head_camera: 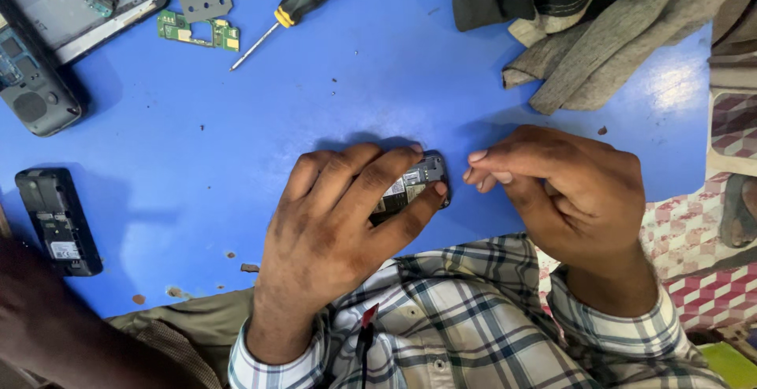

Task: The person uses a screwdriver to remove screws from a mobile phone's back cover. They then use their fingers to pry open the casing and separate the back cover from the phone body.

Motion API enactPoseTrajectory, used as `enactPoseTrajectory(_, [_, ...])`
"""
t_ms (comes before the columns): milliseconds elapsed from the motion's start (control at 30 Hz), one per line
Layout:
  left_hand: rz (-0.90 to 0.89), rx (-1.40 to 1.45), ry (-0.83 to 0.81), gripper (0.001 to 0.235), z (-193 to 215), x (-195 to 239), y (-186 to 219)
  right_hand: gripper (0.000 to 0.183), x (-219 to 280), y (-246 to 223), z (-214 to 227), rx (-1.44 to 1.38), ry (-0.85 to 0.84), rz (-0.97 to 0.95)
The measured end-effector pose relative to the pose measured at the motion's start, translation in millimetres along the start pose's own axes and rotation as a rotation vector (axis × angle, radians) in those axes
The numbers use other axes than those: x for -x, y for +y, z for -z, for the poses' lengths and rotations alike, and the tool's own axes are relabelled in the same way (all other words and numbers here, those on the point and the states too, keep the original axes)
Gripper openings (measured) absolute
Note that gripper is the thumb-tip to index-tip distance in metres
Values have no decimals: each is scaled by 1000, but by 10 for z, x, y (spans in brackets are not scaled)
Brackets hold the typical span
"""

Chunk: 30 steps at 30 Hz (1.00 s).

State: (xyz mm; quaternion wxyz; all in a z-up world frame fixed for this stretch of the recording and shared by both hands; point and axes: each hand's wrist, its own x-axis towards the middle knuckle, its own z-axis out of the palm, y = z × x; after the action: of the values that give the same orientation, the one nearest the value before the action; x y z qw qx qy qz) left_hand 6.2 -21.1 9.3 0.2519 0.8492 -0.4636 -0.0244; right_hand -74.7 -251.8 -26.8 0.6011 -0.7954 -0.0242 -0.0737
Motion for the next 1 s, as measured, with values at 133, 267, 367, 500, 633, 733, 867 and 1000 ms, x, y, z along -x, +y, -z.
enactPoseTrajectory(133, [-8,-4,5,18,-2,1,-10,8,-9,-7,1,12,-10,0])
enactPoseTrajectory(267, [-21,-10,3,19,-1,3,-18,10,-5,-7,-4,14,-5,5])
enactPoseTrajectory(367, [1,7,-3,20,7,2,-10,10,-10,0,0,13,-10,11])
enactPoseTrajectory(500, [-15,-23,-9,23,14,8,-15,11,4,13,4,2,-12,14])
enactPoseTrajectory(633, [-18,-34,-9,19,4,24,0,11,28,-7,7,-13,6,-45])
enactPoseTrajectory(733, [-41,33,11,26,8,40,-3,17,16,-30,-6,-116,38,-37])
enactPoseTrajectory(867, [-49,87,15,31,27,81,-30,29,-4,-49,-8,-223,69,-39])
enactPoseTrajectory(1000, [-66,75,71,31,12,77,-39,34,20,-52,-13,-146,27,-24])
